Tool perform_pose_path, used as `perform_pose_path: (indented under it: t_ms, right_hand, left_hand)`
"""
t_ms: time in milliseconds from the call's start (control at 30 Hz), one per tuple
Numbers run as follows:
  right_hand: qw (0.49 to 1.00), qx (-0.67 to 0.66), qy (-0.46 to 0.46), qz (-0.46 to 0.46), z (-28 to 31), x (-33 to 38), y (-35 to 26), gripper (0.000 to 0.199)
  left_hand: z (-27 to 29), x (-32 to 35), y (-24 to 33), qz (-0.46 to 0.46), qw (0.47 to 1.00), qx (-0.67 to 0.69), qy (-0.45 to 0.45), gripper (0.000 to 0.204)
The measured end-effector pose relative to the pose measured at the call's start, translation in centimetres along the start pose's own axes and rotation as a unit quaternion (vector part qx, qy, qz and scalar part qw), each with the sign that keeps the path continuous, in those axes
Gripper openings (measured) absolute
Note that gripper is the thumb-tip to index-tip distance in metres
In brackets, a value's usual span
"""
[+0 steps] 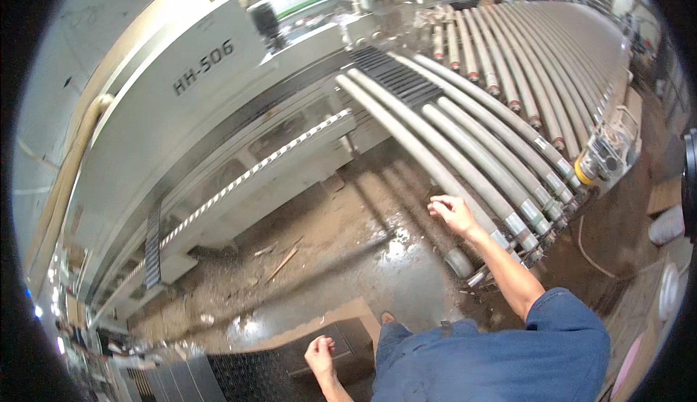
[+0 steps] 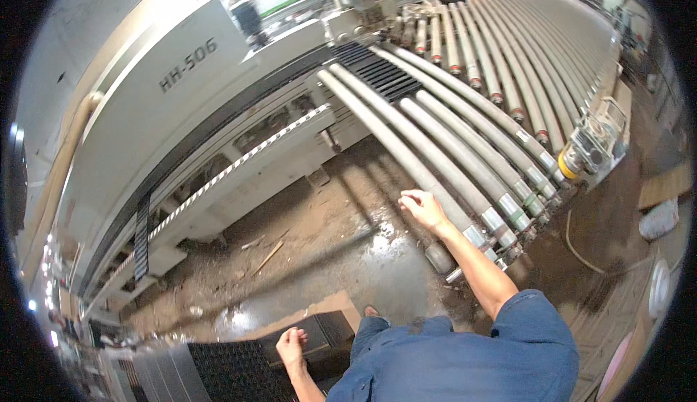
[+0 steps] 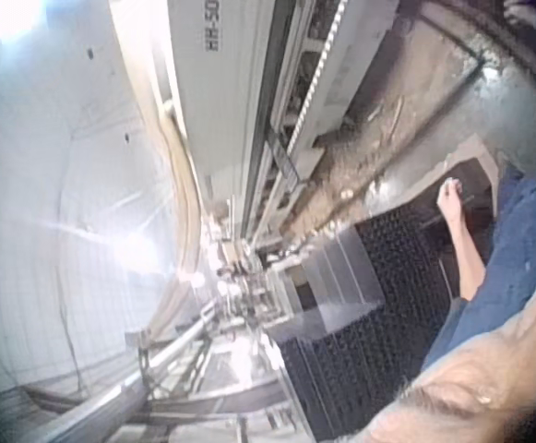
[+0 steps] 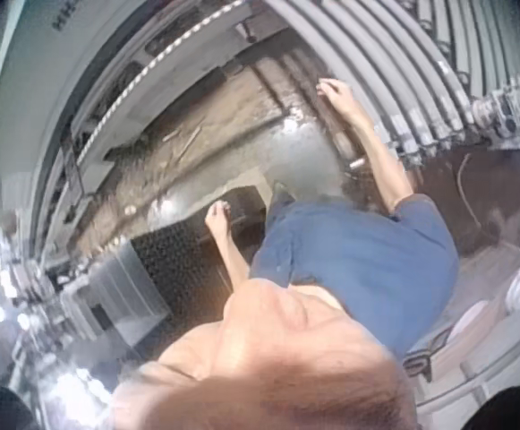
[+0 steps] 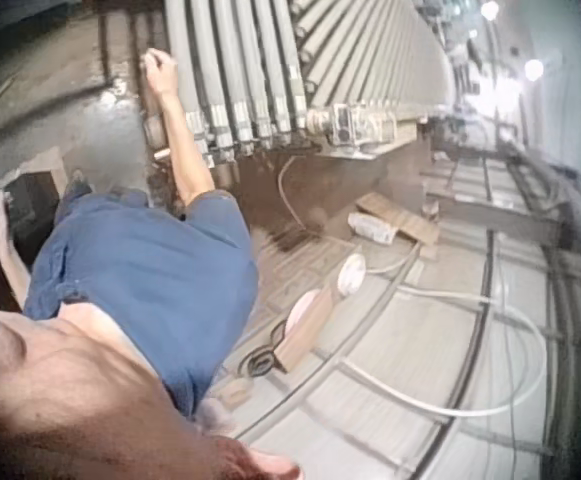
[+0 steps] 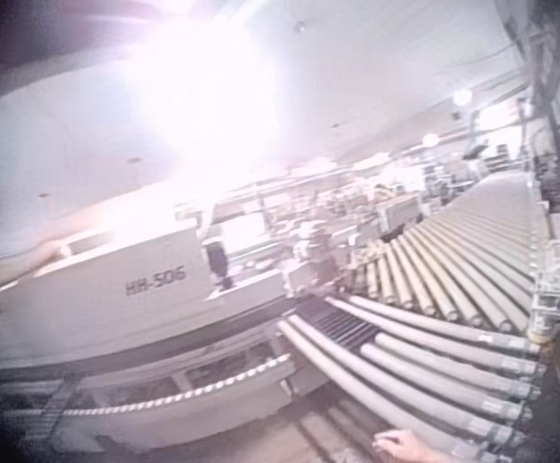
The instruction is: The person repeatedly picks up black rectangular panels from a roller conveyor and stacks them onto a growing pile on the floor. The person handles the panels one at a time, placing them carefully to maintain alignment.
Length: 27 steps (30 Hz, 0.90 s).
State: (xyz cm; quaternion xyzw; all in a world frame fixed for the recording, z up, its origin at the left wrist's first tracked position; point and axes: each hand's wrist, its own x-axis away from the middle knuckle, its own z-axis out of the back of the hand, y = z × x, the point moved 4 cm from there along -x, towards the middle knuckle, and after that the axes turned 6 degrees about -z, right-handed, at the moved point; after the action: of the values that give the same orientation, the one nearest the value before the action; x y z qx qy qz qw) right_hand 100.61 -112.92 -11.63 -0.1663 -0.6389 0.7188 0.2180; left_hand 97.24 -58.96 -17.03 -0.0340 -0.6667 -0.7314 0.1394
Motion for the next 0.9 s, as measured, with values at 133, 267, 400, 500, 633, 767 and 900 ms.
perform_pose_path:
  t_ms: [133, 267, 400, 500, 633, 767, 900]
  right_hand:
    - [0.99, 0.089, 0.097, 0.047, 4.9, -7.4, -1.1, 0.034]
    - [0.948, 0.283, 0.141, 0.027, 8.6, -17.1, -2.2, 0.044]
    - [0.895, 0.413, 0.165, 0.007, 10.3, -27.8, -1.4, 0.045]
    - [0.841, 0.518, 0.148, 0.048, 10.2, -35.7, 0.2, 0.058]
    - [0.78, 0.6, 0.119, 0.136, 9.4, -42.1, -0.6, 0.063]
    - [0.785, 0.575, 0.119, 0.197, 8.7, -43.3, -0.2, 0.048]
    - [0.773, 0.583, 0.094, 0.232, 8.7, -40.7, -1.2, 0.044]
  left_hand:
    - [-2.9, -7.8, -5.4, 0.038, 0.984, -0.095, -0.143, 0.022]
    - [-2.7, -12.7, -10.7, 0.203, 0.971, -0.005, -0.129, 0.021]
    - [-1.8, -11.2, -9.0, 0.153, 0.962, -0.136, -0.184, 0.052]
    - [-0.7, -13.5, -12.2, 0.28, 0.945, -0.097, -0.138, 0.028]
    - [-3.6, -18.8, -13.5, 0.333, 0.936, -0.056, -0.097, 0.025]
    - [-9.5, -31.3, -12.9, 0.278, 0.951, -0.014, -0.132, 0.024]
    - [-27.5, -39.9, -0.5, 0.104, 0.942, -0.183, -0.263, 0.021]
